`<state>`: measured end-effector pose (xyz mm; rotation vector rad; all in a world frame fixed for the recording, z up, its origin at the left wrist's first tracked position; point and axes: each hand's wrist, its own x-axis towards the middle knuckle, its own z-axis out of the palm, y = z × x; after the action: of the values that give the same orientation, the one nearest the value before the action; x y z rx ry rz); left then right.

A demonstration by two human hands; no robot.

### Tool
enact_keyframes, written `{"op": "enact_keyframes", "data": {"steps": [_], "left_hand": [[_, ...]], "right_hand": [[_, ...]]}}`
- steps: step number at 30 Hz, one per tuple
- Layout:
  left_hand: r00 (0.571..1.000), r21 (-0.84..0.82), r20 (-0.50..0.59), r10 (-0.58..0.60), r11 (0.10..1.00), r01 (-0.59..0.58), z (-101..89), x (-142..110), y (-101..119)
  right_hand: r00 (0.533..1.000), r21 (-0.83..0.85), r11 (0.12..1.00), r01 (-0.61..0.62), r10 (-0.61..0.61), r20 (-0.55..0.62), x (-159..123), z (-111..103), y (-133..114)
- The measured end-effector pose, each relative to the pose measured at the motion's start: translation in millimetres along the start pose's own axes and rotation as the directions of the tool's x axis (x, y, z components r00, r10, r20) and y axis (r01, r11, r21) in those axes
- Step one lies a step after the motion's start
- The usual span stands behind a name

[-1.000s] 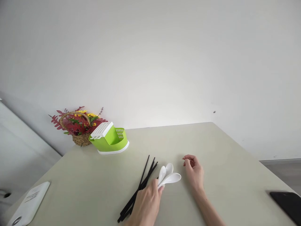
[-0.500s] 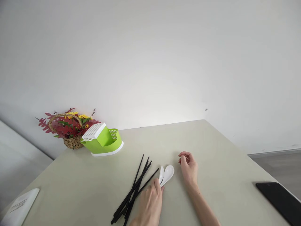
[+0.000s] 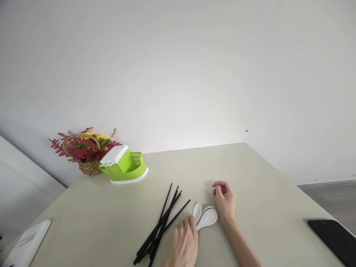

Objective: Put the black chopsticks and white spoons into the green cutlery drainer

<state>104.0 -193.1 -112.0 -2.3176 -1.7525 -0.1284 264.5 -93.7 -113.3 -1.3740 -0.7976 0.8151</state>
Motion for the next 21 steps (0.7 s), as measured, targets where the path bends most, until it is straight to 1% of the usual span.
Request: {"op": "enact_keyframes", "data": {"steps": [3,7,9,11,13,14,16,17,18,20,21], "left_hand": [[1.000,0.002,0.012,0.014,1.000,-0.014,-5.7,0.5,-2.3],[0.998,-0.042,0.053,0.041,0.998,-0.039,-17.2,-4.9,-6.6],[0.994,-0.073,0.055,0.092,0.993,-0.088,-24.6,-9.8,-13.7],[0.992,-0.087,0.027,0.126,0.989,-0.123,-35.3,-10.9,-29.3],[0.993,-0.074,-0.044,0.109,0.991,-0.112,-51.2,-2.9,-57.3],[0.989,-0.060,-0.102,0.111,0.991,-0.117,-61.2,5.2,-76.3],[0.965,-0.044,-0.258,0.058,0.996,-0.072,-83.6,27.3,-122.4],[0.937,-0.038,-0.348,0.009,0.999,-0.024,-94.8,39.5,-148.0],[0.900,-0.038,-0.434,-0.041,0.999,0.028,-104.9,51.0,-174.1],[0.831,-0.035,-0.544,-0.119,0.992,0.119,-119.3,68.9,-224.0],[0.809,-0.023,-0.570,-0.144,0.987,0.159,-122.6,74.5,-246.3]], "right_hand": [[1.000,0.002,1.000,0.006,-0.006,0.004,0.6,-0.8,2.3],[1.000,-0.009,1.000,-0.002,0.002,0.014,1.1,-1.5,6.6],[1.000,-0.012,1.000,-0.013,0.014,0.019,1.4,-1.5,8.1],[0.999,-0.012,1.000,-0.023,0.024,0.025,1.8,-1.7,8.6],[0.999,0.000,0.999,-0.035,0.035,0.024,2.3,-2.4,8.3],[0.999,0.010,0.999,-0.044,0.044,0.021,2.5,-2.9,8.0],[0.998,0.027,0.998,-0.065,0.065,0.009,2.7,-3.8,7.1],[0.997,0.031,0.997,-0.073,0.073,0.004,2.6,-4.2,6.9],[0.997,0.031,0.996,-0.079,0.079,0.003,2.5,-4.4,6.9],[0.997,0.023,0.997,-0.080,0.080,0.009,2.2,-4.5,7.8],[0.997,0.020,0.997,-0.076,0.075,0.011,2.2,-4.3,8.6]]}}
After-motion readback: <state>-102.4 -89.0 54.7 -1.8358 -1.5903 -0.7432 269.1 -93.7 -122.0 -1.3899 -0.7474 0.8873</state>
